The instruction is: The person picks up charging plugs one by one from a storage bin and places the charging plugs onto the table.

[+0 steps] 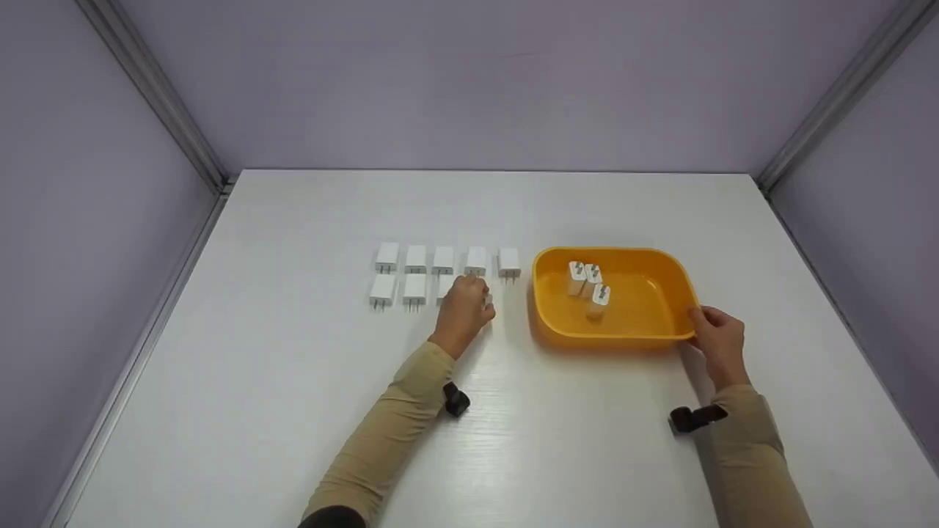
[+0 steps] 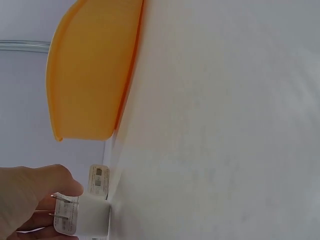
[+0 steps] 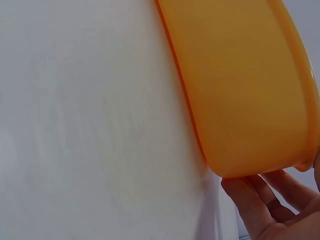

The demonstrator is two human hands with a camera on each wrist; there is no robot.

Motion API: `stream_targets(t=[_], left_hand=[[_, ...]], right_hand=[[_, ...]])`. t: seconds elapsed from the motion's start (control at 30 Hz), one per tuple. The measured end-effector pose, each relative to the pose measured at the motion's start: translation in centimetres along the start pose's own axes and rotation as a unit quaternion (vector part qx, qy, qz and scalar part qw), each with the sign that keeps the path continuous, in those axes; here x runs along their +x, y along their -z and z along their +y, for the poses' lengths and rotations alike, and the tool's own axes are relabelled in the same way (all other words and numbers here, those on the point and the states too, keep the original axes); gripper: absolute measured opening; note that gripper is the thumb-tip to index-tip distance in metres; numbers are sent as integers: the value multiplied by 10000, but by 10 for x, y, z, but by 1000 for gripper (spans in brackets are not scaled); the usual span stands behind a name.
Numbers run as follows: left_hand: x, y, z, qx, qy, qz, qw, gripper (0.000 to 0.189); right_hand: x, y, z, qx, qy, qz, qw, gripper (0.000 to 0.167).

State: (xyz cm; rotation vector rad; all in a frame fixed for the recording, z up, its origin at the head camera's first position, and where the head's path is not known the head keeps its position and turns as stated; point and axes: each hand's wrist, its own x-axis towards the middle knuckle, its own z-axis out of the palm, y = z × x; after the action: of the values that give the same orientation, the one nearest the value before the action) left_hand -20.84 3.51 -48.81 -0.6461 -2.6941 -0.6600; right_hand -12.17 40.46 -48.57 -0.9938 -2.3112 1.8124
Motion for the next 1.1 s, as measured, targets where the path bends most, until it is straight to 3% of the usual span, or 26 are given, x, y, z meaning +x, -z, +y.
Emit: stream_targets(t=[0.33,0.7,1.1], left_hand=[[-2,-4,1,102,103,104,9998,8],[-1,-6,1,-42,288,5,9996,9],[0,-4,4,-101,482,-395,9980,20]], right_hand=[[-2,-2,0,-38,130,86,9999,55],[-1,-1,0,-135,66,81,9999,54],[-1,0,2,-229,55,-27,9997,56]])
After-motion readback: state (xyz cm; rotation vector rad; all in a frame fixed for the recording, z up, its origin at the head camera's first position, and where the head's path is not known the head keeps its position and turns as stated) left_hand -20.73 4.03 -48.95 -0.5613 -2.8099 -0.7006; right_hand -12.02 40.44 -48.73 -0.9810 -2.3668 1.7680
